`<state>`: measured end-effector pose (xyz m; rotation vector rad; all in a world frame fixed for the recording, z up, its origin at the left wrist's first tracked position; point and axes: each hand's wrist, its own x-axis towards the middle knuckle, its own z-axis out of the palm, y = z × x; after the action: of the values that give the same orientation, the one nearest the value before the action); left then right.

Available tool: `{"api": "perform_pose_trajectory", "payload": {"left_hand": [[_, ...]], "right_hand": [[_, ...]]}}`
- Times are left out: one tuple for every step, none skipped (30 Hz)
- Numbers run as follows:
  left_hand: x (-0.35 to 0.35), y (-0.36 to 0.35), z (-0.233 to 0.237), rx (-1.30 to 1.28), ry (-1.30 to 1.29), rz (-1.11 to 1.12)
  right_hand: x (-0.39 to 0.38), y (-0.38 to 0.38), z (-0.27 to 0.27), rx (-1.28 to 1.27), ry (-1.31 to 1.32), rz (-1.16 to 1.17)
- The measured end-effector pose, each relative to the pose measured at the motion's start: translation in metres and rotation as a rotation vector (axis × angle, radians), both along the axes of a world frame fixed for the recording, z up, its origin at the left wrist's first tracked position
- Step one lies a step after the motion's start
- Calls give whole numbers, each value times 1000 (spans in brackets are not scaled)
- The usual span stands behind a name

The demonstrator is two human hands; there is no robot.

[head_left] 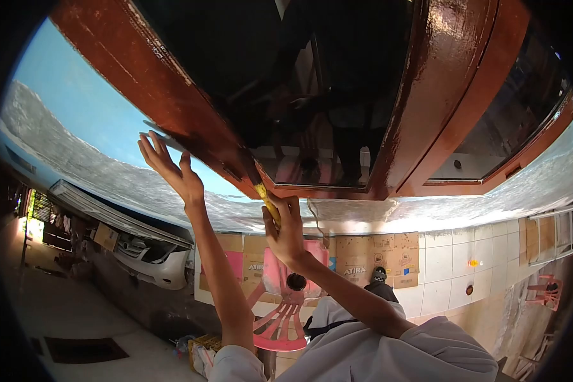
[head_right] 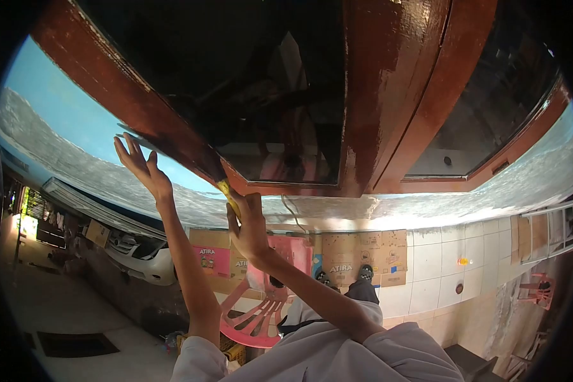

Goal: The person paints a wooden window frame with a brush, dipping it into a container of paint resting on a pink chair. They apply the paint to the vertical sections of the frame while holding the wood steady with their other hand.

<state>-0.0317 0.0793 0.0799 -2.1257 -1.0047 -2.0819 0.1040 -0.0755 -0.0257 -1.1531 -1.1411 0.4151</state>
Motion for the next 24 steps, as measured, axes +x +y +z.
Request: {"api": "perform_pose_trajectory", "payload": {"left_hand": [[0, 0, -1, -6, -2, 2], [1, -1, -1, -12, -4, 5], [2, -2, -1, -17, -6, 9], [3, -2, -3, -15, -12, 0], [2, -2, -8, -34, -30, -19], [1, -2, -12, -53, -46, -38], [-1, -4, -17, -73, -62, -58], [-2, -6, -23, -95, -60, -53], [0, -10, -26, -115, -61, -48], [2, -14, -30, -134, -64, -42], [4, -15, -34, -111, -39, -30], [6, -14, -38, -84, -16, -18], [6, -14, -43, -63, 9, -6], [5, -14, -47, -57, 17, -6], [4, -14, -49, -67, 9, -7], [3, -14, -52, -78, 3, -9], [3, -14, -54, -89, -4, -11], [2, -14, -54, -81, 5, -12], [1, -14, -54, -72, 14, -12], [-1, -13, -54, -61, 22, -12], [-1, -14, -53, -65, 22, -13], [-1, -15, -53, -66, 21, -14], [-3, -15, -51, -65, 21, -13], [-4, -14, -50, -58, 34, -4]], "right_hand": [[0, -2, -3, 21, 5, 4], [0, -3, -6, 43, 10, 10], [1, -3, -7, 66, 14, 16], [2, 2, -5, 134, -44, -12], [1, 6, -4, 130, -33, 12], [0, 11, -4, 128, -22, 35], [-1, 14, -6, 125, -9, 58], [-2, 17, -10, 85, 64, 128], [-2, 17, -14, 75, 48, 111], [0, 16, -19, 67, 30, 95], [1, 16, -24, 59, 10, 82], [2, 16, -25, 61, 3, 72], [3, 13, -26, 46, -15, 63], [5, 10, -26, 30, -34, 54], [7, 8, -22, 16, -52, 43], [7, 7, -20, 30, -41, 54], [6, 8, -18, 44, -29, 66], [6, 8, -16, 58, -18, 77], [7, 9, -12, 51, -4, 81], [8, 13, -6, 46, 10, 86], [8, 15, -1, 44, 25, 91], [7, 18, -6, 38, 21, 72], [6, 18, -8, 19, 7, 57], [9, 15, -10, 3, -10, 44]]}}
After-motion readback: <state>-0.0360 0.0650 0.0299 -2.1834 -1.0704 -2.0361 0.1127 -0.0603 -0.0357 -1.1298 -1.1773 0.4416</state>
